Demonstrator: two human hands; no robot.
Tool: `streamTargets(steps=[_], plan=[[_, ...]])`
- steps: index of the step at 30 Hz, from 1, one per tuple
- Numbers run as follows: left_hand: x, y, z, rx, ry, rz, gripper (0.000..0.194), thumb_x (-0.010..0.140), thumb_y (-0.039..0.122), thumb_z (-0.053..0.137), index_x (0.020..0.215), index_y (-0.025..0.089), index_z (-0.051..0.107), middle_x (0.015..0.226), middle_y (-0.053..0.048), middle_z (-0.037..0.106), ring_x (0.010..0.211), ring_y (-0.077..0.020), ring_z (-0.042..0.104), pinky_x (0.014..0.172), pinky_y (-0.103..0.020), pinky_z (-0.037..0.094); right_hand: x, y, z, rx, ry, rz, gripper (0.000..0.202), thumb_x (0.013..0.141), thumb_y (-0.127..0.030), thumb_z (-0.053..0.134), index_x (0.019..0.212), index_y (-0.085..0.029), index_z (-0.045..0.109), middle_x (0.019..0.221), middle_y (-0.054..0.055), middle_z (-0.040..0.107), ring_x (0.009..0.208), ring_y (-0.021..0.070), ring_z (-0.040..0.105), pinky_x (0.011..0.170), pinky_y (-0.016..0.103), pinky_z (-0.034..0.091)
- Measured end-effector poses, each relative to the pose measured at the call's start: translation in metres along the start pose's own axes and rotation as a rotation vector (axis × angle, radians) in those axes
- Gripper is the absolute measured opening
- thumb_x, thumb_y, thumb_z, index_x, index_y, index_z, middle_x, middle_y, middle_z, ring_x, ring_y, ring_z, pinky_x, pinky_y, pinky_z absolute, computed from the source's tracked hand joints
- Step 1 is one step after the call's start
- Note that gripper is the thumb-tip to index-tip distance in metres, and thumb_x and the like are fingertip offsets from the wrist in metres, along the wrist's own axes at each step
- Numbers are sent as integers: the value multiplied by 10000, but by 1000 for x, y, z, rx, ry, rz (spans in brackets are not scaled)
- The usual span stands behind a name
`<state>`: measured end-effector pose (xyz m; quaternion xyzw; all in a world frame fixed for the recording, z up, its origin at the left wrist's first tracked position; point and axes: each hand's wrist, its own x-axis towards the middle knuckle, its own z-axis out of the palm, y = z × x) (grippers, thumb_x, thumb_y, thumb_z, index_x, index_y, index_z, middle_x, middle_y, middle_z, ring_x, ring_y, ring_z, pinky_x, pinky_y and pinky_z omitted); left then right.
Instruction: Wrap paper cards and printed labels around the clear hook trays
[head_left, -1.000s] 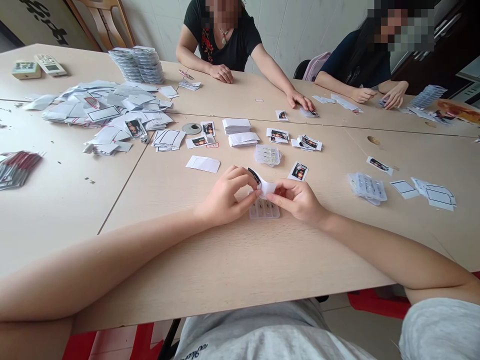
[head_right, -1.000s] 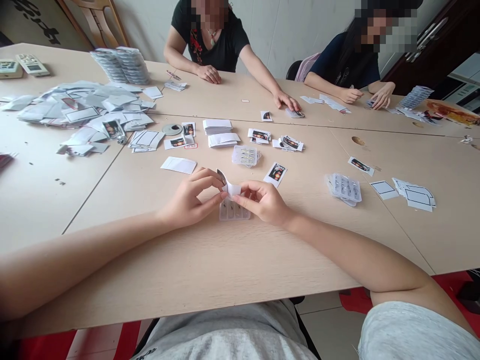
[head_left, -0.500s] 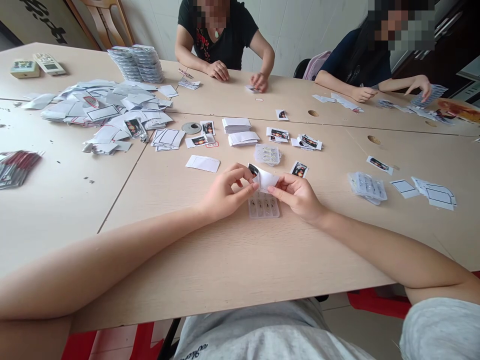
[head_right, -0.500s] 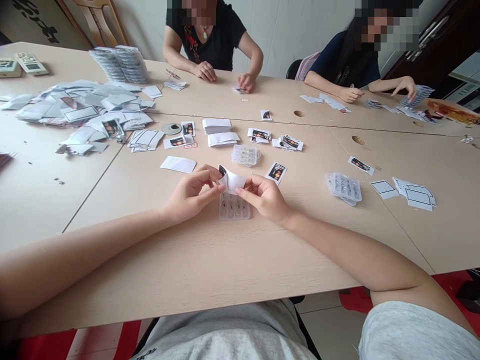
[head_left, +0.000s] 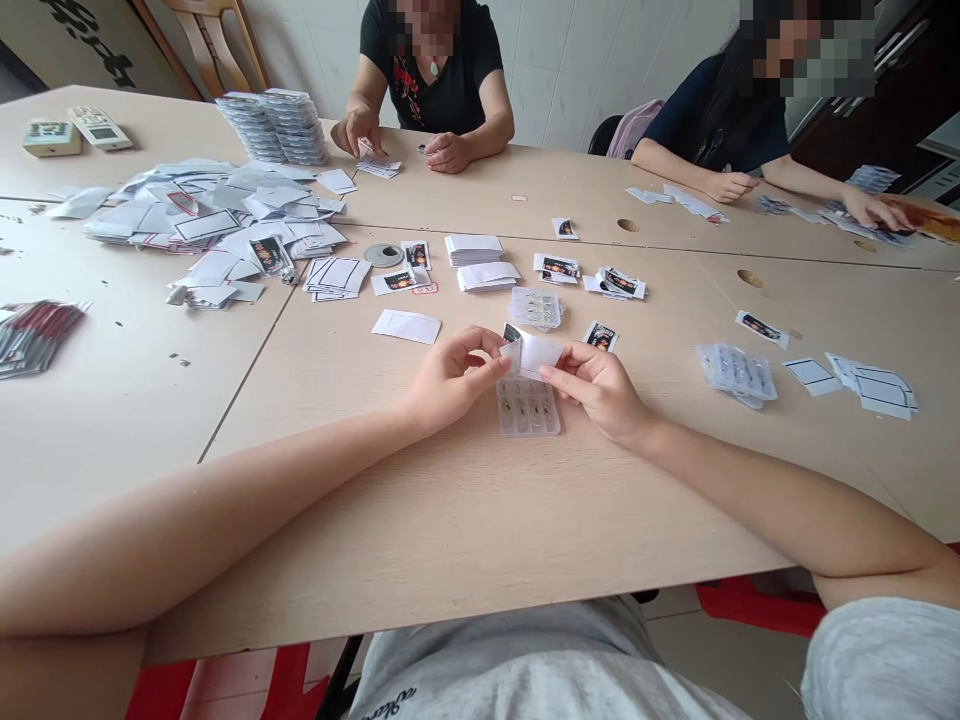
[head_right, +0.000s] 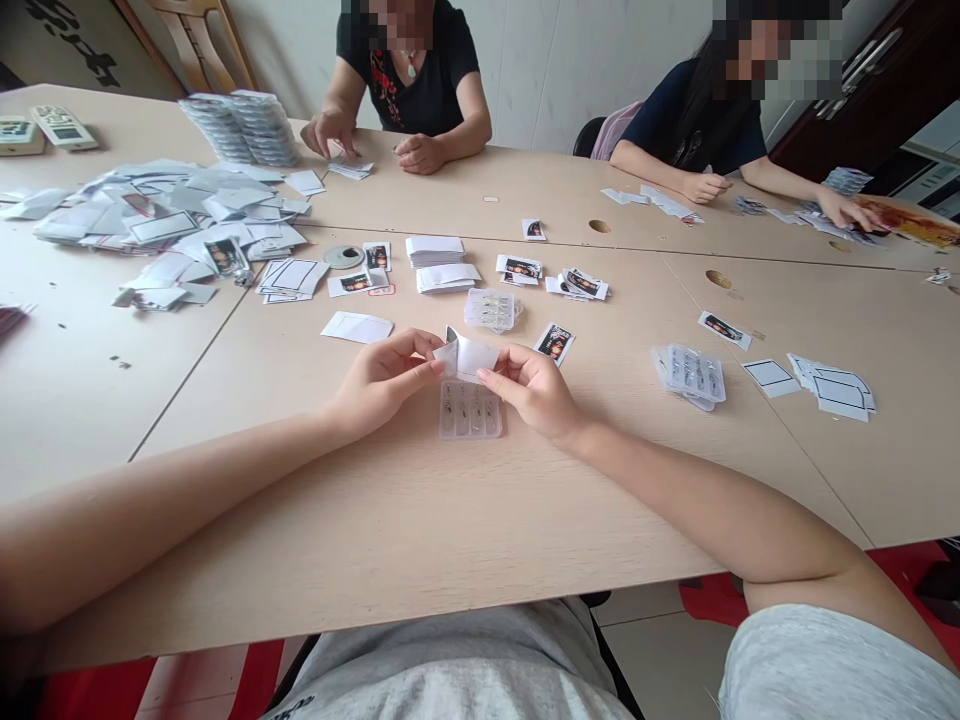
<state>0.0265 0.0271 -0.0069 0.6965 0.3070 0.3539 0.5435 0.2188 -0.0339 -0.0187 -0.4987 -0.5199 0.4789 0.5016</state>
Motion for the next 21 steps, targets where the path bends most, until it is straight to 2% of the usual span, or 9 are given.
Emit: streamTargets(steps=[5, 11, 21], plan=[[1, -1, -1, -102, -8, -46, 207, 779, 324, 614, 729, 158, 502, 977, -48, 612, 827, -147, 567, 767, -302, 437, 1, 2, -2, 46, 8, -1, 170, 749, -322, 685, 797, -180, 604, 644, -34, 504, 533, 73, 375, 500, 241, 284], [3, 1, -4, -59, 36, -88, 178, 770, 267, 573, 677, 171, 456, 760, 1, 596, 670, -115, 494, 635, -266, 354, 3, 3, -5, 88, 16, 42, 165, 737, -309, 680, 799, -181, 597, 639, -39, 477, 528, 70, 355, 485, 238, 246], [7, -3, -6, -193, 35, -96, 182, 724, 210, 540, 609, 170, 404, 875, -31, 664, 803, -161, 574, 713, -301, 411, 6, 3, -7, 164, 32, 72, 127, 703, -271, 675, 765, -187, 604, 630, -37, 483, 510, 66, 356, 471, 237, 220]])
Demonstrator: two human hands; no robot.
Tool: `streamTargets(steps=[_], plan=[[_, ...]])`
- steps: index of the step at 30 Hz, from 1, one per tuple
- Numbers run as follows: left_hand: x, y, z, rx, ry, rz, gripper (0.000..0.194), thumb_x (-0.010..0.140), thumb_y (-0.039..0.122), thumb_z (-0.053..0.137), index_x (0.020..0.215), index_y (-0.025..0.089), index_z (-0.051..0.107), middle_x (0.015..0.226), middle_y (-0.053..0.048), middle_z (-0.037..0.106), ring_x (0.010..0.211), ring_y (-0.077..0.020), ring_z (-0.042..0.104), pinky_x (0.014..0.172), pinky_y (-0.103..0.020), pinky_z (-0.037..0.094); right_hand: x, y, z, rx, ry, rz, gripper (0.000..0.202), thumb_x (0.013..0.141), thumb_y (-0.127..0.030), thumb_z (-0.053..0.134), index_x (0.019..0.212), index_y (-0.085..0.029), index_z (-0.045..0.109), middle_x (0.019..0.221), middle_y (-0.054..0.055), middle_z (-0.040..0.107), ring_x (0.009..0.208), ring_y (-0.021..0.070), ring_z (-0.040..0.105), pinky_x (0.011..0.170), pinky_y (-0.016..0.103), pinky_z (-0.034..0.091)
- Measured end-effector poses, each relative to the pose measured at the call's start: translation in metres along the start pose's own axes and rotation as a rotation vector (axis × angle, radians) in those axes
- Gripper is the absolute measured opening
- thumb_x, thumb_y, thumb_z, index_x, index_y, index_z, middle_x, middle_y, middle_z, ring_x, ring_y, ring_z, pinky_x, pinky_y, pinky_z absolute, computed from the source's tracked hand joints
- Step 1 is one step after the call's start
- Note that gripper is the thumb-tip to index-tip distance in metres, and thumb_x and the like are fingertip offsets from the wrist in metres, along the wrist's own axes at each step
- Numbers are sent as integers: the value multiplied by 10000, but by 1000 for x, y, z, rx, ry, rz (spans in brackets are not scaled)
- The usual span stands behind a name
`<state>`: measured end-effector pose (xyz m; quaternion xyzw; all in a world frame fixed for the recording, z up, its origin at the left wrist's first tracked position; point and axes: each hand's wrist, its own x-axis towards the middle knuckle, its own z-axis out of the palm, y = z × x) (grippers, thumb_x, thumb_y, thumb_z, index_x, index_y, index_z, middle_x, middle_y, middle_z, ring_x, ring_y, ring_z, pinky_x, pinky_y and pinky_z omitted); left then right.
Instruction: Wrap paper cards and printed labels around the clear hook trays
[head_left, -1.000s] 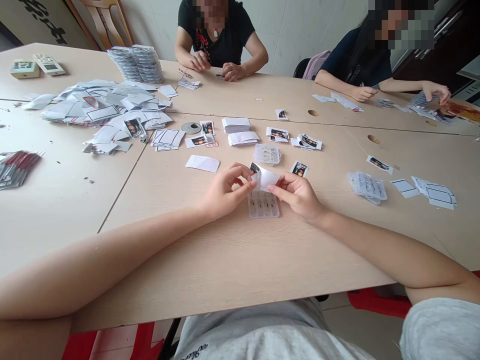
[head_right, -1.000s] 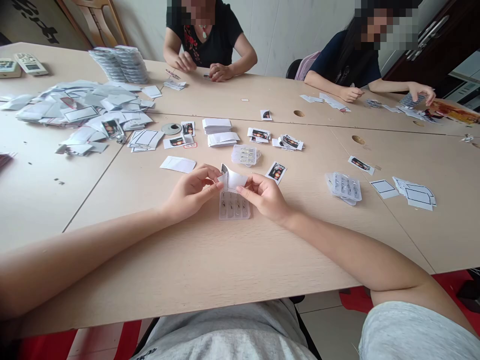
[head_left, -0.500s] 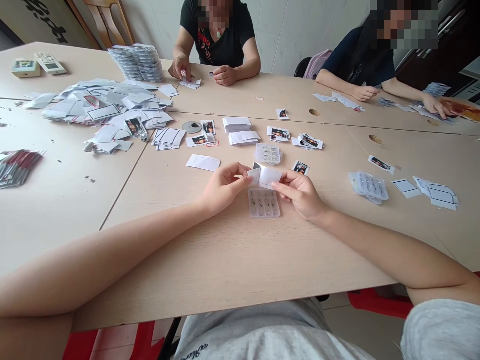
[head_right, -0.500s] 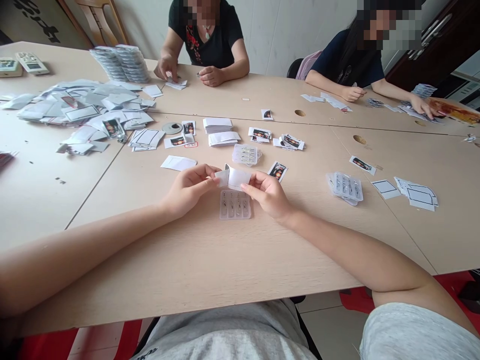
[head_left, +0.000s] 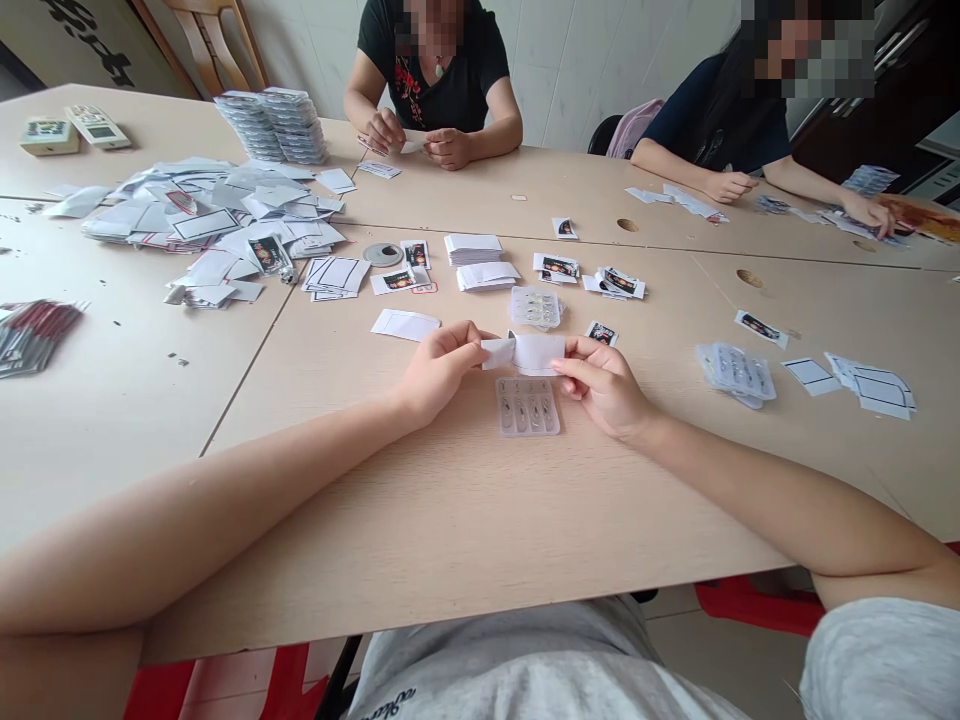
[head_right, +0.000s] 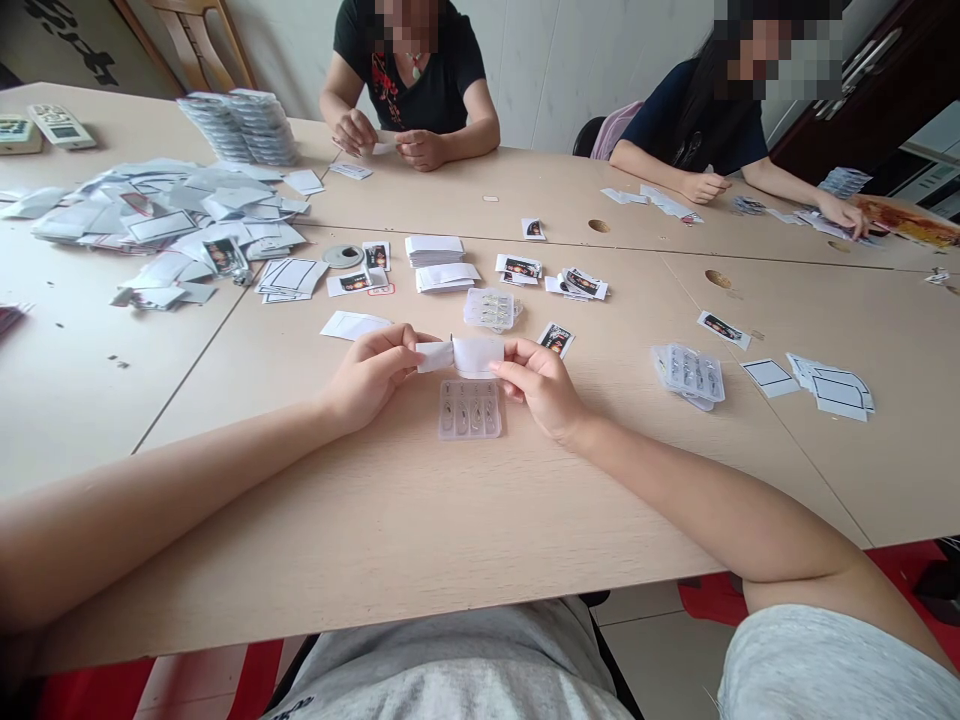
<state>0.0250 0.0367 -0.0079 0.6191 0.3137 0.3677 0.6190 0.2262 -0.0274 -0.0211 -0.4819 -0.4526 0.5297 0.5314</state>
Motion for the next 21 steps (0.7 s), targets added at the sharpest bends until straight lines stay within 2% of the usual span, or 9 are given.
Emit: streamTargets(steps=[6, 13, 21], plan=[[2, -1, -3, -34, -24, -19, 190, 713, 198, 522, 583, 170, 386, 919, -38, 679, 795, -168, 572, 757, -338, 436, 2, -1, -2, 44, 9, 27, 103, 687, -251, 672, 735, -183, 611, 631, -31, 492, 507, 65, 362, 467, 235, 207], [4, 1, -2, -237, 18, -79, 199, 643, 135, 540, 537, 170, 375, 775, -29, 663, 762, -162, 567, 701, -297, 402, 4, -2, -3, 104, 29, 46, 95, 662, -224, 669, 724, -175, 618, 618, -33, 489, 490, 54, 365, 452, 227, 200], [5, 3, -1, -356, 32, -119, 203, 625, 115, 528, 531, 168, 356, 661, -14, 602, 657, -116, 499, 608, -249, 343, 6, -4, -2, 155, 62, 65, 62, 652, -185, 653, 692, -158, 615, 578, -40, 494, 464, 40, 369, 444, 212, 197]])
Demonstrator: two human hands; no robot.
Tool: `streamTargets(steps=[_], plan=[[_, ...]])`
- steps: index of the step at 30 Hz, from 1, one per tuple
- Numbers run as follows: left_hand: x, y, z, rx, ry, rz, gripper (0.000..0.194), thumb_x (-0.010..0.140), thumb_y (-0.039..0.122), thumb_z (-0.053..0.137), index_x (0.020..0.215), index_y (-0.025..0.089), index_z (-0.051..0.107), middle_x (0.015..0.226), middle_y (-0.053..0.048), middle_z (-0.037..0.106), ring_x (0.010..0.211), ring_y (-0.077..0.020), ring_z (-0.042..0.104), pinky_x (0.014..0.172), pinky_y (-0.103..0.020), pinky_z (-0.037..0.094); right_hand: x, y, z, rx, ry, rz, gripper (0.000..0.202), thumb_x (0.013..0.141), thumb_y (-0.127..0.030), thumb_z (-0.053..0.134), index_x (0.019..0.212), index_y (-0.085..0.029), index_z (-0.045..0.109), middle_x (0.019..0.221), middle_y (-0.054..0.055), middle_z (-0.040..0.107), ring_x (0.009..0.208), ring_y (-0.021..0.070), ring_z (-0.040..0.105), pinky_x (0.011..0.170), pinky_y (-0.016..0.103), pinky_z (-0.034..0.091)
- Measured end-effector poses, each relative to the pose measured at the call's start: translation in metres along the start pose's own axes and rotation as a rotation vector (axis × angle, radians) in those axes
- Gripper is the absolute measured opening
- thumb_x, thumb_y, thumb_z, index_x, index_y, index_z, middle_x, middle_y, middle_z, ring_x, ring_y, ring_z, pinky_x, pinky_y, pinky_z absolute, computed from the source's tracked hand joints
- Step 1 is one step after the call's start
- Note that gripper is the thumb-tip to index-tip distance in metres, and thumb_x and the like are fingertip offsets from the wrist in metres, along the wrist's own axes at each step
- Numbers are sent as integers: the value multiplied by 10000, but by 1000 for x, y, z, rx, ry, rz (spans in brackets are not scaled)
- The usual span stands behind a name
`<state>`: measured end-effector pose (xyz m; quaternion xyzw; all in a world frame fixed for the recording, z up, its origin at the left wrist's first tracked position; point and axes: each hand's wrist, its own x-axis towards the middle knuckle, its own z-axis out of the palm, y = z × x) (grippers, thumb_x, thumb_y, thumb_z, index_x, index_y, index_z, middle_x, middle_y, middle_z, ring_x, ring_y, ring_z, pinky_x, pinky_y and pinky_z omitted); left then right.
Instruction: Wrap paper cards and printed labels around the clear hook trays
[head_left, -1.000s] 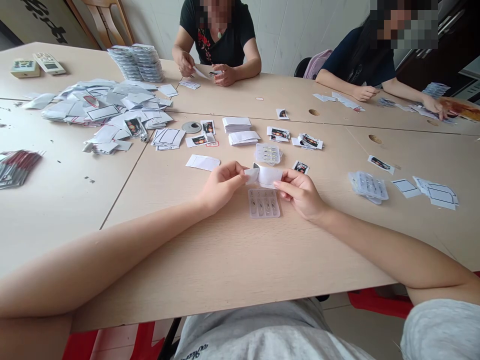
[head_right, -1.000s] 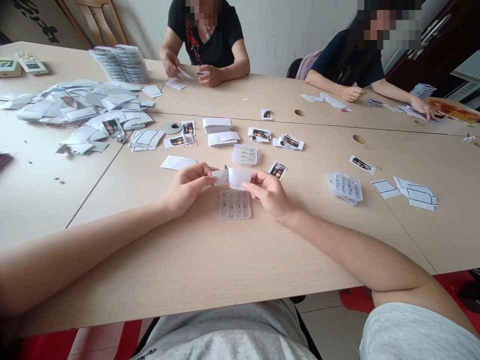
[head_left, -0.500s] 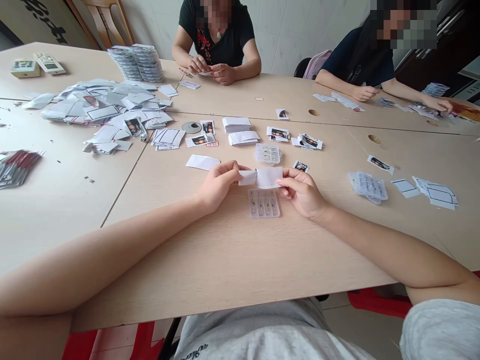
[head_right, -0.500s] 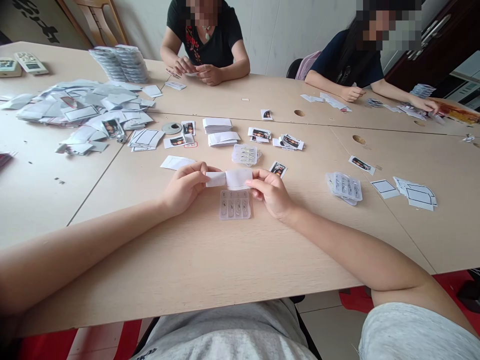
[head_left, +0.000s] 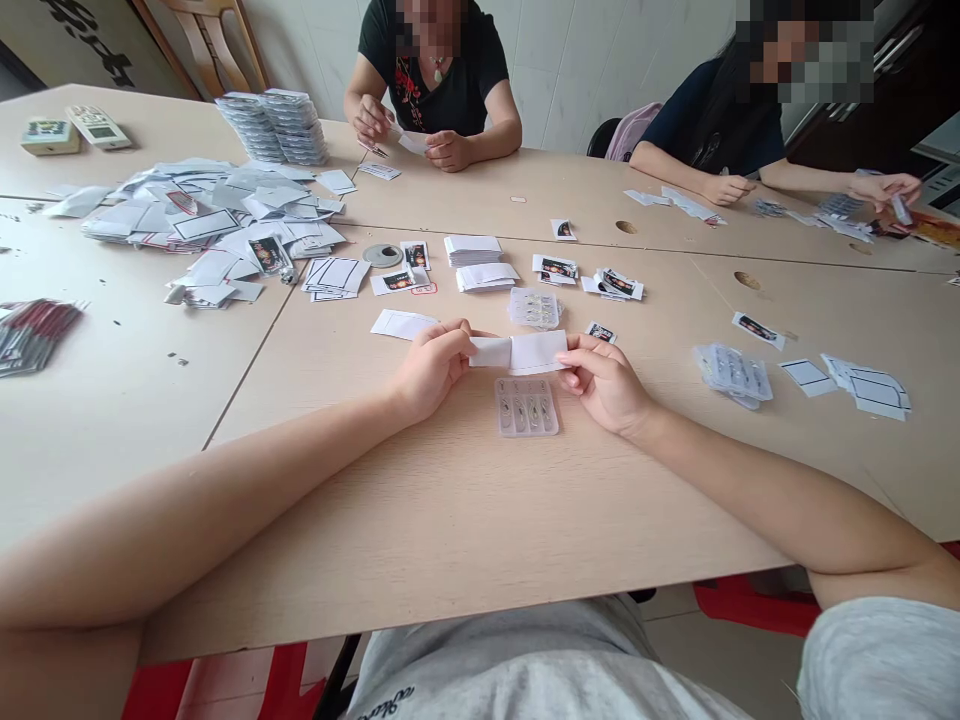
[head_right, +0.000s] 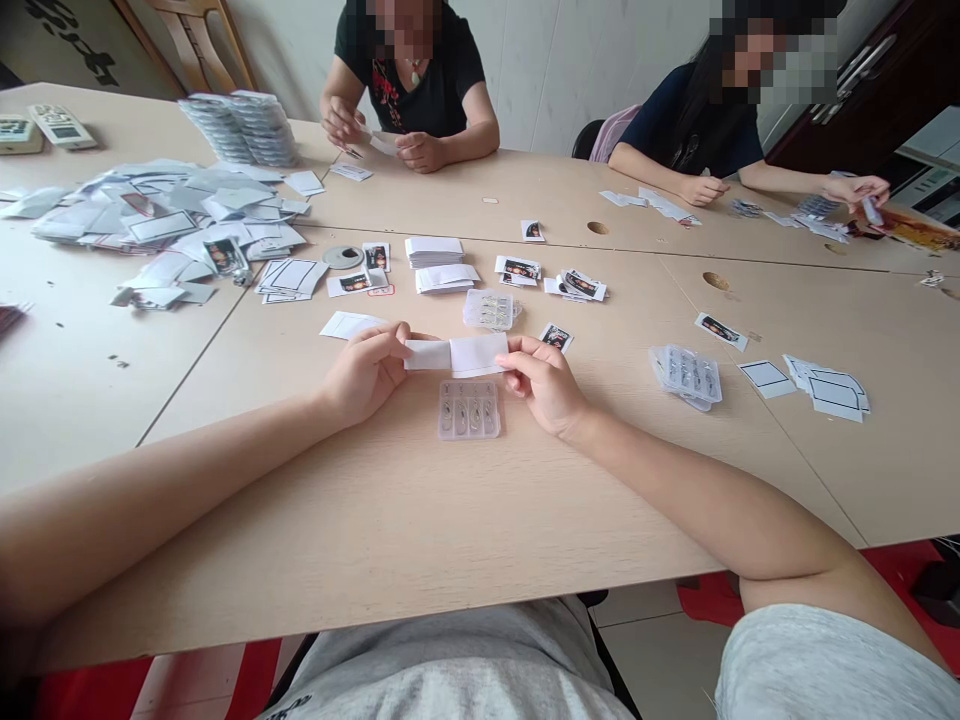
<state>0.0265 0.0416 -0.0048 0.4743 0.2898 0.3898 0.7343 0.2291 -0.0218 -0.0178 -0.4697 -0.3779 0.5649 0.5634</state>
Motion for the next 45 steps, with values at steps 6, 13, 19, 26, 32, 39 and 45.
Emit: streamTargets(steps=[6, 13, 19, 26, 32, 39, 45], plan=[[2, 0, -2, -44, 7, -26, 205, 612, 118, 521, 530, 173, 341, 616, -10, 559, 668, -128, 524, 621, -242, 378, 2, 0, 0, 52, 24, 12, 65, 631, -159, 652, 689, -154, 622, 561, -42, 502, 447, 35, 373, 428, 200, 204], [3, 5, -2, -106, 15, -70, 181, 569, 134, 525, 520, 168, 354, 553, 5, 395, 624, -123, 487, 616, -259, 456, 6, 0, -3, 114, 41, 20, 53, 630, -140, 640, 658, -152, 597, 554, -43, 497, 446, 35, 380, 428, 198, 215], [3, 9, -1, -131, 10, -83, 179, 588, 132, 521, 554, 170, 349, 606, 8, 320, 640, -122, 473, 603, -271, 495, 7, 1, -4, 142, 56, 20, 66, 621, -131, 639, 651, -149, 583, 569, -39, 504, 448, 37, 387, 419, 193, 209], [4, 11, -4, -176, -5, -112, 176, 601, 135, 508, 593, 180, 338, 604, -3, 391, 650, -139, 523, 610, -273, 500, 7, 1, -4, 163, 68, 26, 70, 630, -123, 640, 660, -149, 582, 581, -35, 529, 447, 35, 399, 423, 183, 238], [4, 12, -4, -213, 5, -105, 163, 600, 109, 507, 602, 180, 360, 617, 7, 412, 641, -131, 525, 601, -275, 502, 7, 1, -4, 183, 74, 23, 67, 635, -110, 638, 643, -149, 584, 552, -34, 530, 452, 40, 412, 426, 176, 268], [5, 11, -6, -229, 5, -103, 145, 628, 115, 506, 607, 178, 378, 609, 17, 424, 577, -113, 483, 610, -302, 509, 8, 1, -3, 193, 86, 22, 73, 620, -114, 647, 646, -149, 589, 549, -35, 530, 456, 38, 406, 426, 175, 275], [6, 10, -6, -249, 17, -104, 141, 626, 133, 517, 636, 177, 383, 660, 5, 463, 688, -141, 550, 621, -294, 487, 9, 2, -4, 178, 87, 17, 86, 618, -122, 656, 639, -160, 582, 548, -37, 521, 465, 44, 406, 426, 180, 281]])
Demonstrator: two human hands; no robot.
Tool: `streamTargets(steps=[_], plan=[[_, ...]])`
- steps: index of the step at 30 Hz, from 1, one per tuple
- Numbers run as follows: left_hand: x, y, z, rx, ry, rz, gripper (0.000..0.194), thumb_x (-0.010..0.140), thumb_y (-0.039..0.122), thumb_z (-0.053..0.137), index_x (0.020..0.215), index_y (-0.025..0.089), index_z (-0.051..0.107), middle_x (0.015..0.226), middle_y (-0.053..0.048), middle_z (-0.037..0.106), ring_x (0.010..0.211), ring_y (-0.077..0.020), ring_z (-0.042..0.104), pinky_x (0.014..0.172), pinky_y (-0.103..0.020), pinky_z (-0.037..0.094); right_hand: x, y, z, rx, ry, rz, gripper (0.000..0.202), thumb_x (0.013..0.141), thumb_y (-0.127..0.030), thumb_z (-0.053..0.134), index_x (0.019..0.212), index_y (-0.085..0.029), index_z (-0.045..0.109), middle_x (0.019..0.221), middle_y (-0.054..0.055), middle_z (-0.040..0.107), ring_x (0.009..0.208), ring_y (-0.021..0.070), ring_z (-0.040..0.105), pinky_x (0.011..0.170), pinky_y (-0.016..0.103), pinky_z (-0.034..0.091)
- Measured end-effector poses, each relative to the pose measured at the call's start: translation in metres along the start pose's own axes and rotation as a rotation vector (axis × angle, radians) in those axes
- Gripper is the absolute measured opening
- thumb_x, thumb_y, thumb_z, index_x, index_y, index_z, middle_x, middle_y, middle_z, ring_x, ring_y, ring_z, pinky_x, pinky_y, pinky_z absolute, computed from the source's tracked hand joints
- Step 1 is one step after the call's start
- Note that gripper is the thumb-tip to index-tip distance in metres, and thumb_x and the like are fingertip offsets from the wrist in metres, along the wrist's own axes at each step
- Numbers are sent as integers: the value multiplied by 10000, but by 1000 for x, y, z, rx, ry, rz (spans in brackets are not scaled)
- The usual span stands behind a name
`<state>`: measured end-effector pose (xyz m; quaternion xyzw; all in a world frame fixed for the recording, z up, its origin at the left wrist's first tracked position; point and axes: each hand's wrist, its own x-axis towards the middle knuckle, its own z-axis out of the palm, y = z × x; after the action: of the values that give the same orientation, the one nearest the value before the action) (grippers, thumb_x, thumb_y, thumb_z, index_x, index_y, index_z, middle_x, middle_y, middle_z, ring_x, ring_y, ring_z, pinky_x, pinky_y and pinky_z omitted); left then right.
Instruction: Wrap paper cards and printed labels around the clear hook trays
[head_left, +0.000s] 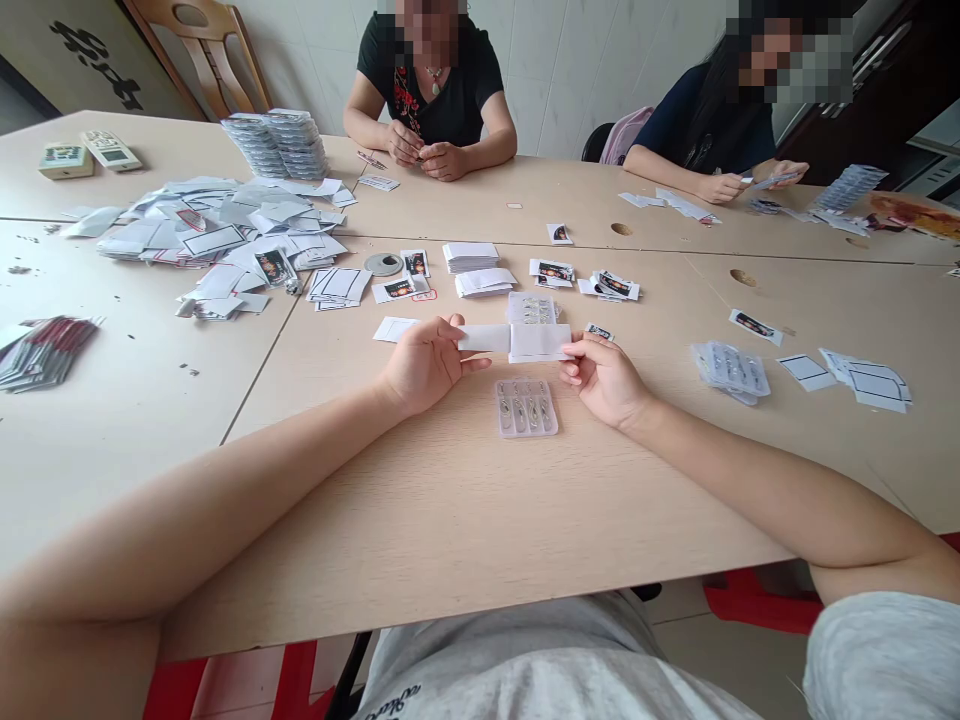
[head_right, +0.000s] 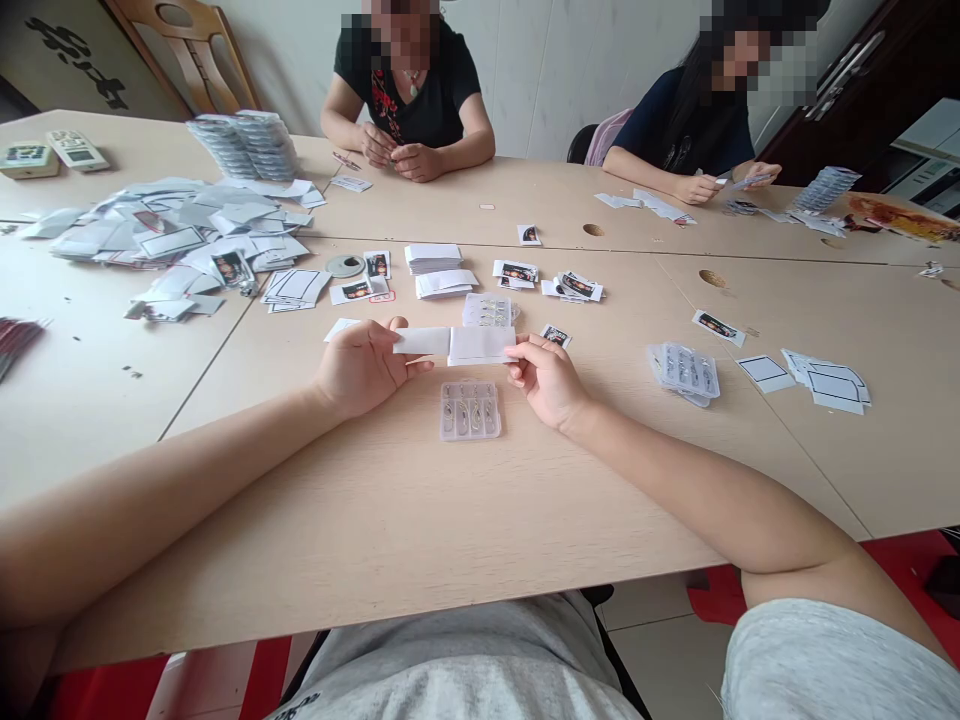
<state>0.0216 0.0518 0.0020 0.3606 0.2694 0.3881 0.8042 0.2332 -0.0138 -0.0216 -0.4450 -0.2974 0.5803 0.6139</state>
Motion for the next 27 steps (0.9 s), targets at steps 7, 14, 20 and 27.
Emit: streamTargets(steps=[7, 14, 20, 27], plan=[[1, -1, 0, -5, 5, 36, 153, 637, 145, 514, 634, 176, 364, 698, 0, 461, 744, -153, 549, 612, -287, 436, 1, 0, 0, -25, -2, -3, 104, 614, -139, 667, 635, -166, 569, 560, -34, 522, 470, 47, 404, 427, 193, 278], [3, -2, -3, -24, -24, 26, 161, 646, 155, 520, 635, 176, 361, 720, -11, 478, 769, -168, 555, 599, -285, 415, -1, -1, 1, 1, 9, 9, 93, 620, -118, 661, 656, -151, 583, 570, -27, 543, 473, 40, 419, 437, 177, 279], [3, -3, -1, -42, 17, 42, 177, 616, 127, 506, 615, 174, 335, 680, -6, 412, 696, -133, 505, 572, -273, 432, -1, -1, 0, -1, 1, 10, 100, 613, -114, 658, 641, -155, 572, 561, -32, 528, 475, 41, 414, 434, 183, 280], [3, -4, -1, -39, 48, 63, 207, 561, 114, 515, 588, 171, 317, 631, 2, 336, 618, -113, 450, 532, -259, 441, 0, -2, -1, -13, -21, 7, 91, 605, -111, 652, 623, -158, 576, 564, -32, 526, 477, 40, 410, 429, 184, 279]])
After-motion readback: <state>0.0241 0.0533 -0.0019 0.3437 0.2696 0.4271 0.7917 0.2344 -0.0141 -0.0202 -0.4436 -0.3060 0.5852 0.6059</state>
